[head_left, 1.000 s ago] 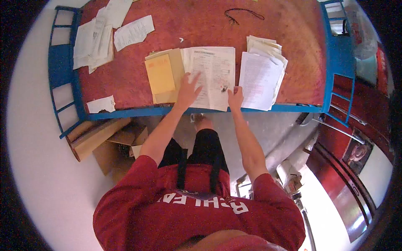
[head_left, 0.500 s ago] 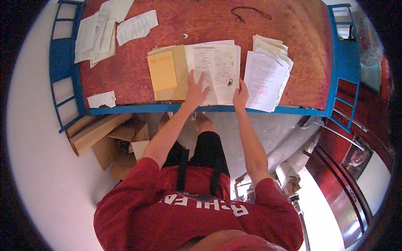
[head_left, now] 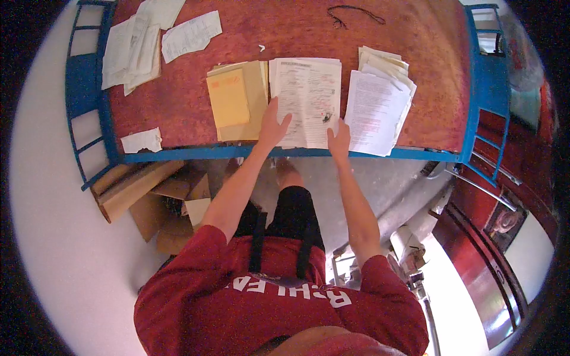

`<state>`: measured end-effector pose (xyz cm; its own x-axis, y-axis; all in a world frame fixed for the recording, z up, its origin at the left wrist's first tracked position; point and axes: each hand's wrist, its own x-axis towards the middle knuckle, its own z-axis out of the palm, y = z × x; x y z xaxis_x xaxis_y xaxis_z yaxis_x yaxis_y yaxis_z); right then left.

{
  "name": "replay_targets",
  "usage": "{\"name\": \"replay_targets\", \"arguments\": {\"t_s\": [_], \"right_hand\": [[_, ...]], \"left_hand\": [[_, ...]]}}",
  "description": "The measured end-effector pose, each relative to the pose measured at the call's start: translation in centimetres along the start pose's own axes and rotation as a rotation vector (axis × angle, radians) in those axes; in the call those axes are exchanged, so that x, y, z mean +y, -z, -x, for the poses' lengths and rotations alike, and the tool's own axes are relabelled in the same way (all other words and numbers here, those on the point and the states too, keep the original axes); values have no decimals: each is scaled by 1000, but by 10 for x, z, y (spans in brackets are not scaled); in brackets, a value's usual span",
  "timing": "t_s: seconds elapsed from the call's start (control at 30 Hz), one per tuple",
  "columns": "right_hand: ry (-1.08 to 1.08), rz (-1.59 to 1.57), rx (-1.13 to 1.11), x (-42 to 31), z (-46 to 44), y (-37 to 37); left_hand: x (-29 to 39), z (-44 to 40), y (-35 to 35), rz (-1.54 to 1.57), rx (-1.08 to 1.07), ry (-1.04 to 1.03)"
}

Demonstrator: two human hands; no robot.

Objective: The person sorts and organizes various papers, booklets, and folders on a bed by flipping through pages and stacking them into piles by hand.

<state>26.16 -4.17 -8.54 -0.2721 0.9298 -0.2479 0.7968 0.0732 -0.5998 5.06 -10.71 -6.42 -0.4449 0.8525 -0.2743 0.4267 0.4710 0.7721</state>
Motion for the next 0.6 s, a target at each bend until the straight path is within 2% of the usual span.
{"name": "replay_targets", "arguments": {"t_s": [0.13, 0.2, 0.23, 0.3, 0.33, 0.4, 0.47, 0.53, 0.57, 0.6], "right_hand": [[-54, -64, -58, -7, -2, 5], [113, 124, 153, -22, 5, 3], [119, 121, 150, -32, 5, 5], [384, 262, 56, -51, 6, 11], [388, 263, 58, -61, 10, 10], [540, 449, -76, -80, 16, 5], [538, 401, -132, -80, 19, -9], [453, 446, -111, -93, 20, -7], [460, 450, -50, -90, 19, -16], [467, 452, -52, -97, 19, -17]], "left_hand": [[-2, 2, -4, 32, 82, 30], [-4, 1, -8, 28, 86, 33], [-6, 1, -7, 21, 95, 38], [-12, 0, -7, 32, 96, 33], [-12, -1, -5, 47, 89, 27], [-6, 1, 3, 67, 47, 30], [4, 2, 21, 82, 12, 41], [11, 0, 37, 225, -162, 73], [2, 0, 34, 227, -151, 72], [-15, 3, 21, 111, -36, -58]]}}
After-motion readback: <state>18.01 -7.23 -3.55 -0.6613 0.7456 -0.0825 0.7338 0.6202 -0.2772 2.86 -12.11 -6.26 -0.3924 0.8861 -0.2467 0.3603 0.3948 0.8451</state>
